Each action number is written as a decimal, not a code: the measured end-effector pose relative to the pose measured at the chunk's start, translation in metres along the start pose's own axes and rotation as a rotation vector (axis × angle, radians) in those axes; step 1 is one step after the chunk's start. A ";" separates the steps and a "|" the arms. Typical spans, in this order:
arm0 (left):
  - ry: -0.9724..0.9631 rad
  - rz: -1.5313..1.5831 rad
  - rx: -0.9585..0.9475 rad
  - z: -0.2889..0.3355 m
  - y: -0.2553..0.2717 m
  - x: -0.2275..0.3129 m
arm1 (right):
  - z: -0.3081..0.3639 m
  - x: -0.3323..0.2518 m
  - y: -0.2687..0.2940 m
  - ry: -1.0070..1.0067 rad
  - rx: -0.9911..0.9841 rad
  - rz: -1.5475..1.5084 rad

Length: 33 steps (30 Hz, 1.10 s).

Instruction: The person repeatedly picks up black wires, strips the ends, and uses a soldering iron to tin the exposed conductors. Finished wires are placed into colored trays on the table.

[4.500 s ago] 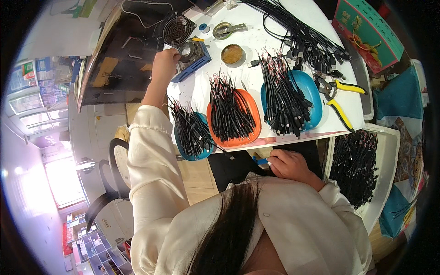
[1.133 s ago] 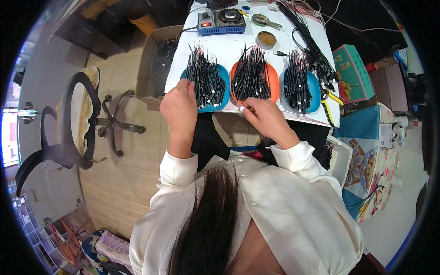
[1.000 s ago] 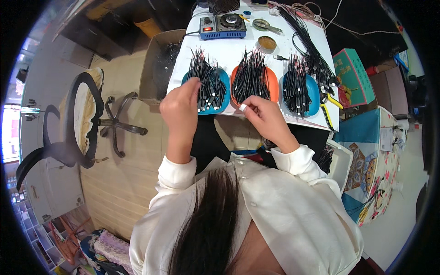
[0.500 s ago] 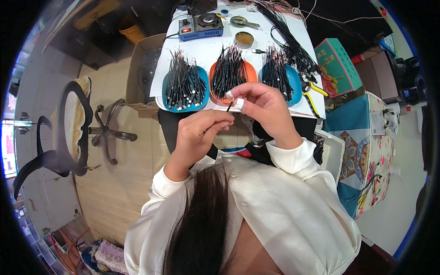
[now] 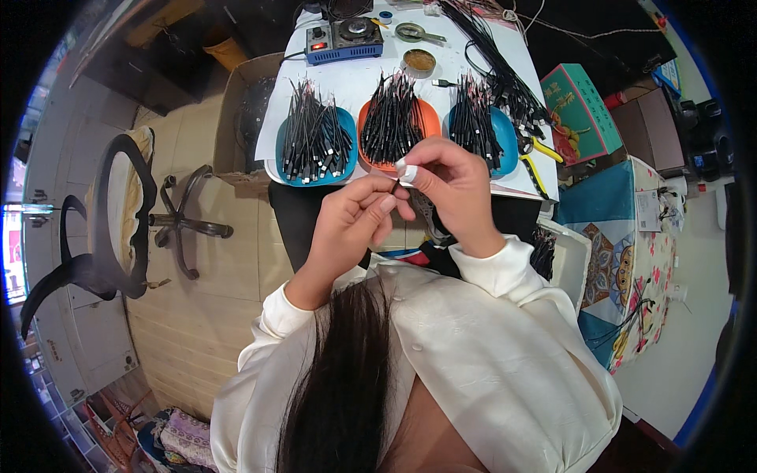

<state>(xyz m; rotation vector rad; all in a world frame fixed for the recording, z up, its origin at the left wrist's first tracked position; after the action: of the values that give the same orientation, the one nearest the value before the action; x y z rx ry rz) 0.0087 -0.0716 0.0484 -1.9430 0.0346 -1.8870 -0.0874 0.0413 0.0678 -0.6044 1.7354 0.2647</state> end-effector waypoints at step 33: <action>0.028 0.188 0.204 -0.001 0.008 -0.018 | 0.002 0.021 -0.002 -0.256 -0.060 -0.021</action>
<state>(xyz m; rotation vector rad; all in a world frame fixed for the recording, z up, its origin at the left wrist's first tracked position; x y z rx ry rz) 0.0083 -0.0734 0.0292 -1.7149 0.0303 -1.7243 -0.0879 0.0347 0.0478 -0.6039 1.4784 0.3646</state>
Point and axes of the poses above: each hand's wrist, its own z-axis away from the middle knuckle, its own y-axis out of the back of the hand, x = y × z, the point moved 5 cm from there along -z, towards the middle knuckle, and after that the axes turned 11 degrees about x, right-handed, at the moved point
